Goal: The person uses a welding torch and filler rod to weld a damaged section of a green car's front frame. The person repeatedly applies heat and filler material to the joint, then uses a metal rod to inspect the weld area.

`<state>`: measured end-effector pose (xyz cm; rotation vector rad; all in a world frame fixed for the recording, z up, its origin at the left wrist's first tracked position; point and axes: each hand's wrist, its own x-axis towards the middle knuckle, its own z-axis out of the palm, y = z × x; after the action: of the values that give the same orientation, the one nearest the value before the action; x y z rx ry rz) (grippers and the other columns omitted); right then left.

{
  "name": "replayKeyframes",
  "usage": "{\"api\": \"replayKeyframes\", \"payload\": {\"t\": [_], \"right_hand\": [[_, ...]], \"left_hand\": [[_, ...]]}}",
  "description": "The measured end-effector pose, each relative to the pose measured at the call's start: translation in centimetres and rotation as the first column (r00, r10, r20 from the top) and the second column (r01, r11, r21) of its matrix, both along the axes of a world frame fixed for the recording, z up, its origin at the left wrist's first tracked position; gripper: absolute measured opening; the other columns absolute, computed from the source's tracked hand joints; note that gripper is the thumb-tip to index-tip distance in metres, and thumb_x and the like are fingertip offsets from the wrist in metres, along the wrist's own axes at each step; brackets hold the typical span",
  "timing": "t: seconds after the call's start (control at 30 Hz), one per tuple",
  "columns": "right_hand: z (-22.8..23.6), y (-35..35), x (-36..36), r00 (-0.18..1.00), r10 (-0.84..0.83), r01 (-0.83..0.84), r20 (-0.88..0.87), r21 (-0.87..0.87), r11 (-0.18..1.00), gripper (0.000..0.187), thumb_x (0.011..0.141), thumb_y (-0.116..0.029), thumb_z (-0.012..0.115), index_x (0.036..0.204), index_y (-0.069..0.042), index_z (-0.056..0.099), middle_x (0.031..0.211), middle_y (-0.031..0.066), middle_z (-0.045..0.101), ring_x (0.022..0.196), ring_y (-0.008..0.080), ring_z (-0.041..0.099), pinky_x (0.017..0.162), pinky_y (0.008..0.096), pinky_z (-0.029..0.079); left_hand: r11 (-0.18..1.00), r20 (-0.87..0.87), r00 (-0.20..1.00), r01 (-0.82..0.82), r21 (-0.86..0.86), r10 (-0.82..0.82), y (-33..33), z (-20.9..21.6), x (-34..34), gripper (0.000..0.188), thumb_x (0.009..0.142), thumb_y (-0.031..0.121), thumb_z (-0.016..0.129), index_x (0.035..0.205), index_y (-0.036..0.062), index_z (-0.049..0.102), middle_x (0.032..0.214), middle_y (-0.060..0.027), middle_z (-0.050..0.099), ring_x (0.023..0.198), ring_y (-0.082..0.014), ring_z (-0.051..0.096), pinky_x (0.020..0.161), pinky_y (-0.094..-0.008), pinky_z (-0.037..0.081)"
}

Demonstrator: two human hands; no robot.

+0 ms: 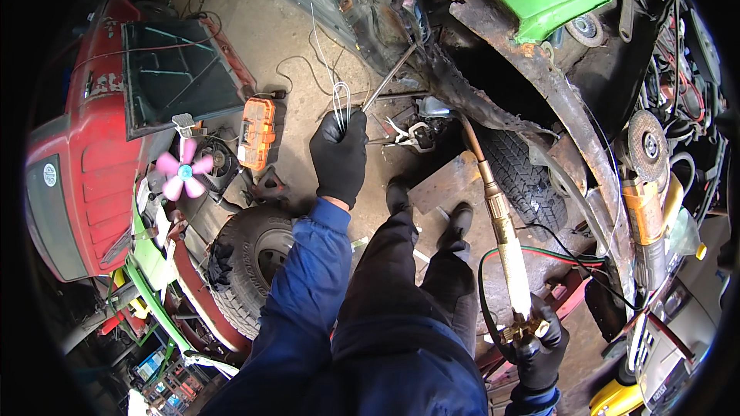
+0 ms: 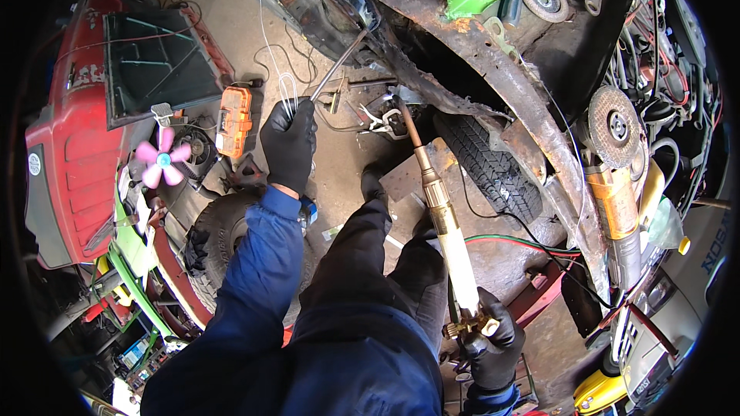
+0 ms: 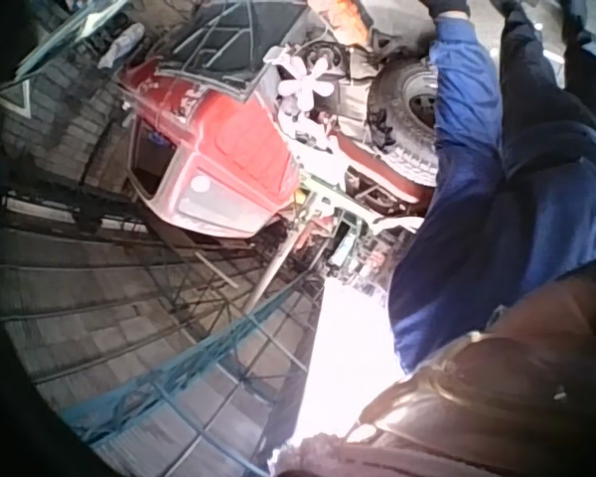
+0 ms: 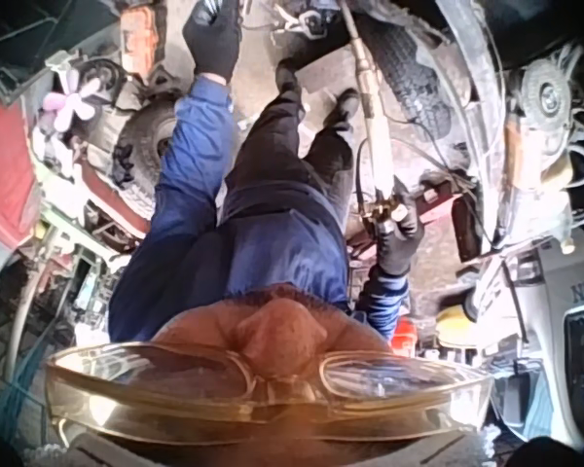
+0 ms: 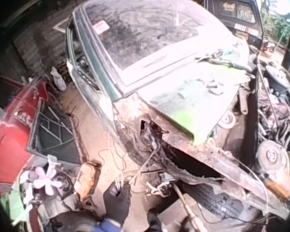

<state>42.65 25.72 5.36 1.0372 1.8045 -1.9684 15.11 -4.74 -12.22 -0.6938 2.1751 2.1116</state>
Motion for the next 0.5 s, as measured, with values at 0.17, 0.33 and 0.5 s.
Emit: {"api": "replayKeyframes", "payload": {"t": [0.17,0.33,0.5], "right_hand": [[0.0,-0.5,-0.8,1.000,0.007,-0.007,0.015,-0.001,1.000,0.082,0.086,-0.045,0.089,0.142,0.010,0.061,0.120,0.0139,0.075,0.103,0.0198,0.072,0.091,0.0370,0.060],[0.1,-1.3,-1.7,1.000,0.010,-0.010,-0.016,0.002,1.000,0.080,0.088,-0.043,0.087,0.141,0.010,0.061,0.116,0.0146,0.075,0.097,0.0205,0.074,0.086,0.0373,0.063],[0.4,-2.0,-2.2,0.999,-0.024,0.023,-0.044,-0.011,1.000,0.080,0.089,-0.044,0.087,0.141,0.010,0.060,0.114,0.0155,0.075,0.095,0.0214,0.075,0.082,0.0383,0.064]], "left_hand": [[0.996,0.016,0.996,0.085,0.007,-0.085,-3.0,0.7,-2.6,0.013,0.103,0.015,0.074,0.092,0.0081,0.071,0.068,0.0059,0.059,0.055,-0.0014,0.045,0.050,-0.0231,0.034],[0.983,0.015,0.983,0.181,-0.018,-0.181,-4.7,0.8,-4.0,0.010,0.101,0.012,0.074,0.093,0.0058,0.073,0.069,0.0046,0.062,0.057,-0.0018,0.048,0.051,-0.0229,0.035],[0.968,-0.004,0.970,0.241,-0.070,-0.242,-5.2,0.9,-4.5,0.010,0.101,0.011,0.074,0.095,0.0039,0.073,0.071,0.0041,0.064,0.060,-0.0022,0.051,0.054,-0.0234,0.038]]}}
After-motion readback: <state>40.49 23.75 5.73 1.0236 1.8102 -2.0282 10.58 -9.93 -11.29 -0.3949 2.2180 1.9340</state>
